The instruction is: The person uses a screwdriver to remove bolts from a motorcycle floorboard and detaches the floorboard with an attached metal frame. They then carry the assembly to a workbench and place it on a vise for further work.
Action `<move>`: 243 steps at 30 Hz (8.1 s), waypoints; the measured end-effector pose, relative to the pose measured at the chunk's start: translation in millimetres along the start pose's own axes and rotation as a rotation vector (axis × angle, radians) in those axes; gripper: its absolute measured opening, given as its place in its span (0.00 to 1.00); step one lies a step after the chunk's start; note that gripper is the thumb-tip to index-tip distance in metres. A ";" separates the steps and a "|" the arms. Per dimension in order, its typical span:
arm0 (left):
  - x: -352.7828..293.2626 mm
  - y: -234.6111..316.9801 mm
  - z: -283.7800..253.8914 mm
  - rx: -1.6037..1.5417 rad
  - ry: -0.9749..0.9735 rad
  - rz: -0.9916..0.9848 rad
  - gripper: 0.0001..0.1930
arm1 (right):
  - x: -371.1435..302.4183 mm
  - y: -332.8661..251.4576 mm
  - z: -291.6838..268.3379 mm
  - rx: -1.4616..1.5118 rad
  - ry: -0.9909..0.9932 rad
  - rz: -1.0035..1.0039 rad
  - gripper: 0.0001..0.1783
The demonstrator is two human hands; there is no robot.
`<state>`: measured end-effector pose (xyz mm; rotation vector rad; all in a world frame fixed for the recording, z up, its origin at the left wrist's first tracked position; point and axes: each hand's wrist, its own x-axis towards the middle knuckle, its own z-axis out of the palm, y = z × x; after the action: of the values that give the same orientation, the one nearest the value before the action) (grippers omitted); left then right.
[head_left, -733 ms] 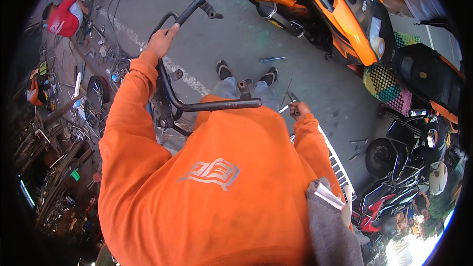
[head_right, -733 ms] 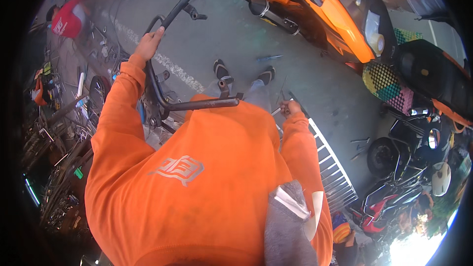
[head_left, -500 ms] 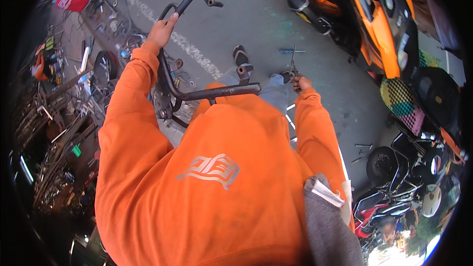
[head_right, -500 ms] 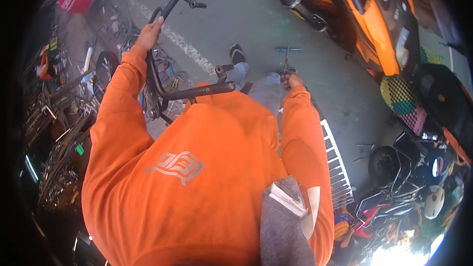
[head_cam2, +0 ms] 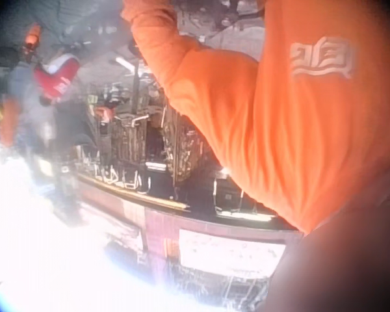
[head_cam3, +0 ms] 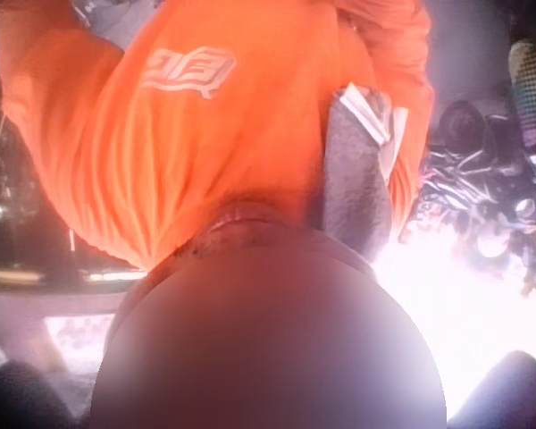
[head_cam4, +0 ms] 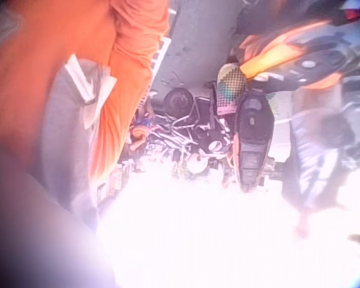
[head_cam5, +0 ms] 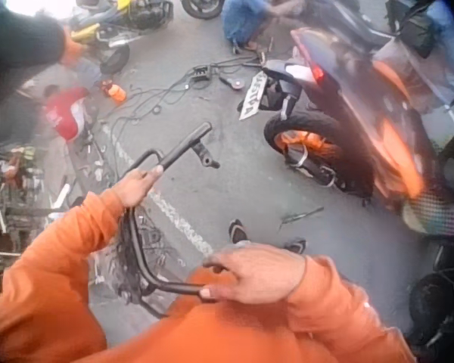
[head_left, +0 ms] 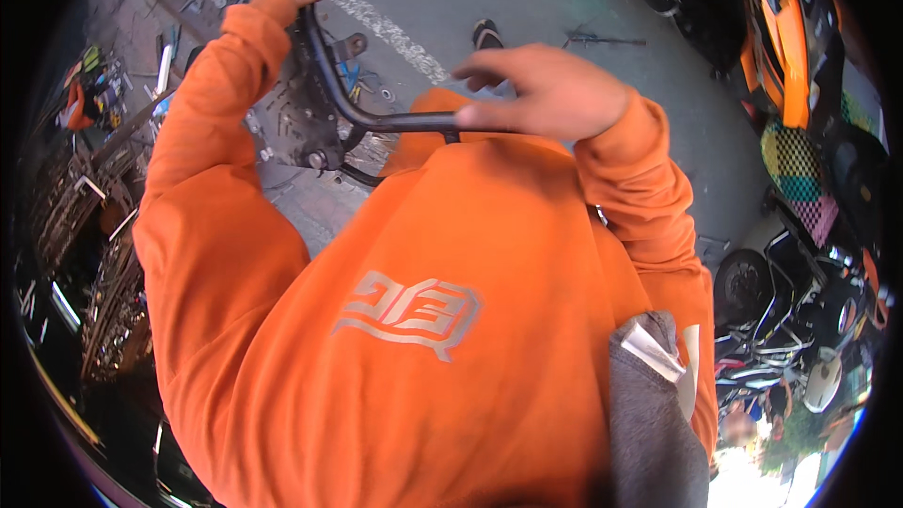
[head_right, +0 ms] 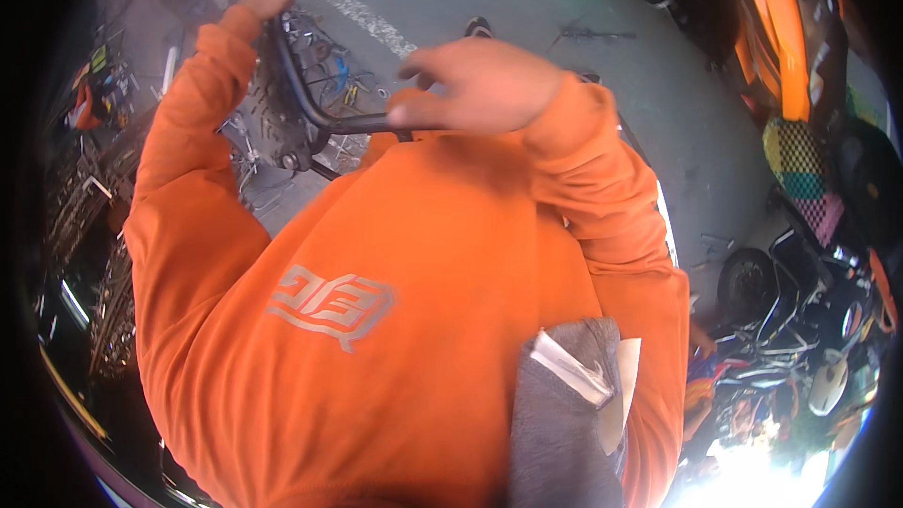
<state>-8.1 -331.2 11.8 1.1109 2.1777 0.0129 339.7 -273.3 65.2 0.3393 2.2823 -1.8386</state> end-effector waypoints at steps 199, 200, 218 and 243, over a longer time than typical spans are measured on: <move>-342.6 -2548.8 -760.7 -1.584 2.111 -1.886 0.28 | 2649.6 -1089.8 1478.7 0.313 -1.142 1.017 0.29; -338.4 -2550.1 -754.8 -1.540 1.925 -2.049 0.30 | 2660.7 -1072.3 1493.7 0.191 -1.095 1.046 0.28; -265.2 -2570.4 -731.0 -0.966 0.950 -2.324 0.14 | 2846.1 -1067.7 1792.5 -0.346 -1.418 -0.425 0.12; -208.1 -2524.3 -788.8 -0.968 1.133 -2.224 0.11 | 2791.3 -1006.3 1913.3 -0.066 -1.672 0.723 0.09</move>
<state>-2175.5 -1860.6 -22.4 -2.3738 2.2930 0.6623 -2614.5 -2187.1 -208.3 -0.3003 0.8203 -0.8767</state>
